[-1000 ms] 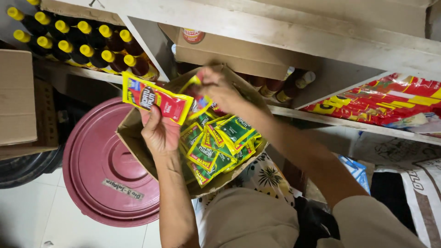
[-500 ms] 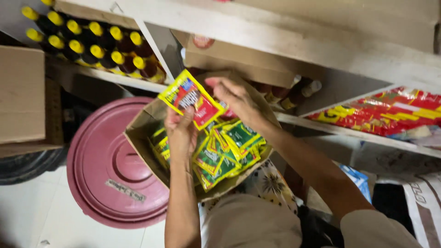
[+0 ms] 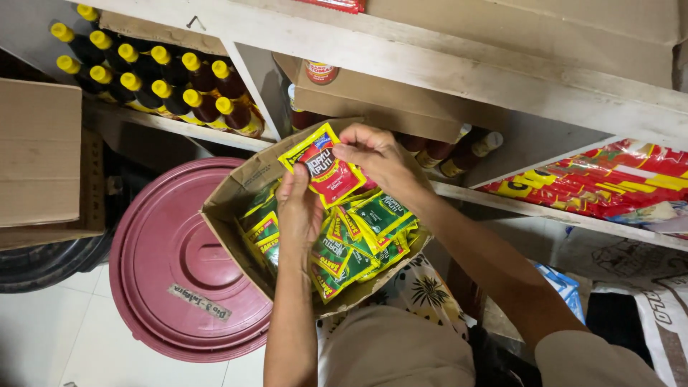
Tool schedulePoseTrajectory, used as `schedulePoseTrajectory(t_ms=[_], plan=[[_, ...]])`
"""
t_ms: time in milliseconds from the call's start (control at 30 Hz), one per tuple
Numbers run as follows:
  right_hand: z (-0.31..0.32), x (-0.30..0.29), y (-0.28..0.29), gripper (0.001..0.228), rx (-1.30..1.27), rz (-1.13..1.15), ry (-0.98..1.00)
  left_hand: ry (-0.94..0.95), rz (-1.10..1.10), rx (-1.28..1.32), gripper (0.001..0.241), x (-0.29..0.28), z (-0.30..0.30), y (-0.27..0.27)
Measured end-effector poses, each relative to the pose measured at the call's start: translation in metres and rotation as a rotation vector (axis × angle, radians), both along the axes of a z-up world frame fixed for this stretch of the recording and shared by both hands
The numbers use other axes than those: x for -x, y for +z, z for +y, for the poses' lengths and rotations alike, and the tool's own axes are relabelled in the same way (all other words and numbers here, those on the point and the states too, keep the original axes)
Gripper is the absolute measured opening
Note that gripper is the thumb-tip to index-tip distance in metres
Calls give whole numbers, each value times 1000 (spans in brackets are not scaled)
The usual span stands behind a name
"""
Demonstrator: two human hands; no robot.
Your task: Stocking spice and seasoning packets from a cardboard box onto store shelves.
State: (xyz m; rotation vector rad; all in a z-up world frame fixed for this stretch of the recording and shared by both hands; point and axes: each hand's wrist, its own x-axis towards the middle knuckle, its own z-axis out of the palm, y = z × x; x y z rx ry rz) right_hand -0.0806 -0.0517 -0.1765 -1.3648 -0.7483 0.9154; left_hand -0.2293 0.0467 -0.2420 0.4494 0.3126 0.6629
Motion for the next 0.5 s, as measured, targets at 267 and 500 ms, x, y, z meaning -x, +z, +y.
schedulePoseTrajectory(t_ms=[267,500], plan=[[-7,4,-12,24,132,-350,-31,-11,-122,-97,27,-2,6,-9],[-23,16,-16,44,12,-714,34,-40,-43,-12,47,1,3,12]])
